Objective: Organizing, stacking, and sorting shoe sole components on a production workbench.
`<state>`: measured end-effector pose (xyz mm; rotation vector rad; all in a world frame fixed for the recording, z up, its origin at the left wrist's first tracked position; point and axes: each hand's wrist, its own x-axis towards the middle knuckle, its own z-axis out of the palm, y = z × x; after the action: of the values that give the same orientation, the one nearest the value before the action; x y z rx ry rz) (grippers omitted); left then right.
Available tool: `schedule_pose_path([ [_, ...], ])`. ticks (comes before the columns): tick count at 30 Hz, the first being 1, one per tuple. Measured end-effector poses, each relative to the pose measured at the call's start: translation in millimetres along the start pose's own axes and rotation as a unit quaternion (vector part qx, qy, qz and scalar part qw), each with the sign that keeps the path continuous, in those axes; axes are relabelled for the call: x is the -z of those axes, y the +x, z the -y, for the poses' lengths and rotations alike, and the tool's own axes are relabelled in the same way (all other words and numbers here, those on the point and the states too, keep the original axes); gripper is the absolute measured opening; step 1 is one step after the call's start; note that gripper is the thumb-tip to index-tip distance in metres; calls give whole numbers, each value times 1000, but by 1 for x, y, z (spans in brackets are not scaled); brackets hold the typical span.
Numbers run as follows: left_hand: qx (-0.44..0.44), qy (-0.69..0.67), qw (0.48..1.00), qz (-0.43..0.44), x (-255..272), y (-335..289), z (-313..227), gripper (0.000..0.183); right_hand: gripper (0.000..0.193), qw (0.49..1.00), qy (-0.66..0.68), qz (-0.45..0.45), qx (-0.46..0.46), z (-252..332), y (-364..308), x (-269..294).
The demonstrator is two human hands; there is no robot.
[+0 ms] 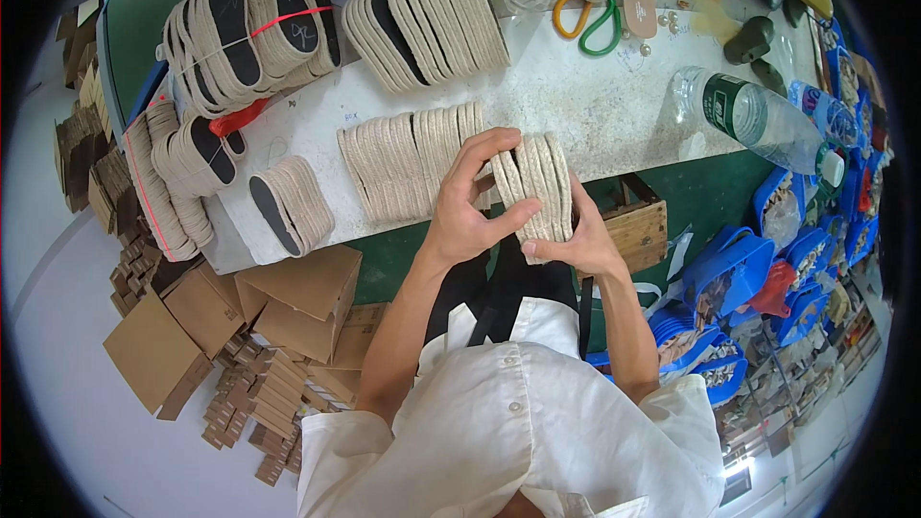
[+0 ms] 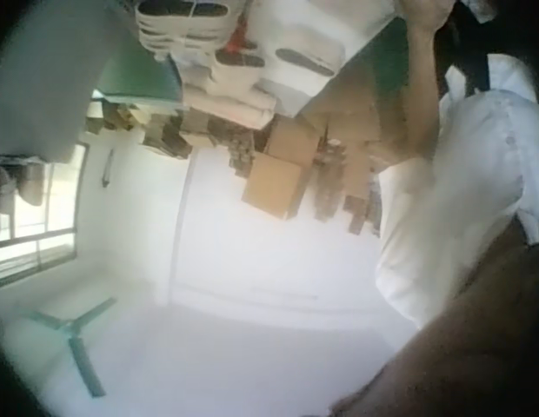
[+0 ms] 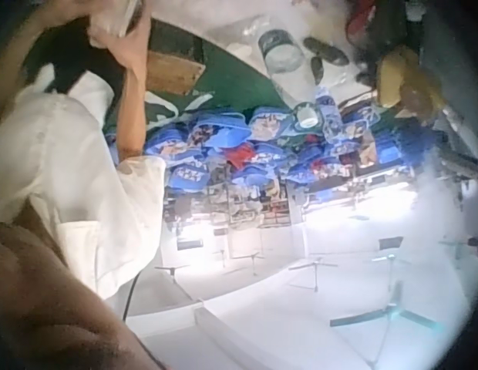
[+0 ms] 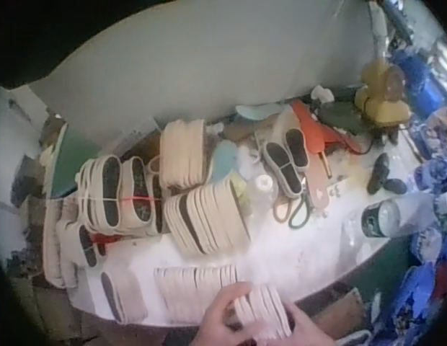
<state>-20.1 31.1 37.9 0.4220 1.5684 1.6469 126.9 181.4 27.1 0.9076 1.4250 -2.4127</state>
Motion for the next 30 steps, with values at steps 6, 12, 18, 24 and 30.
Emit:
schedule_pose_path([
  [6, -38, -63, 997, 20, 10, -5, 5, 76, 112, 1000, 24, 0, 1, 0, -2, 1],
  [12, -37, -114, 993, 22, 11, -6, 8, 78, 113, 999, 29, 18, -17, 3, -3, 0],
  [18, -8, -16, 1000, 1, 4, -5, 8, 78, 113, 999, -25, 21, 15, 0, 0, -3],
  [24, -5, -3, 1000, -10, -1, -7, 9, 77, 111, 1000, -9, 24, 10, -3, -2, 0],
  [30, 10, 16, 1000, -2, -3, -5, 1, 71, 110, 1000, -13, 21, 8, -4, -4, 3],
])
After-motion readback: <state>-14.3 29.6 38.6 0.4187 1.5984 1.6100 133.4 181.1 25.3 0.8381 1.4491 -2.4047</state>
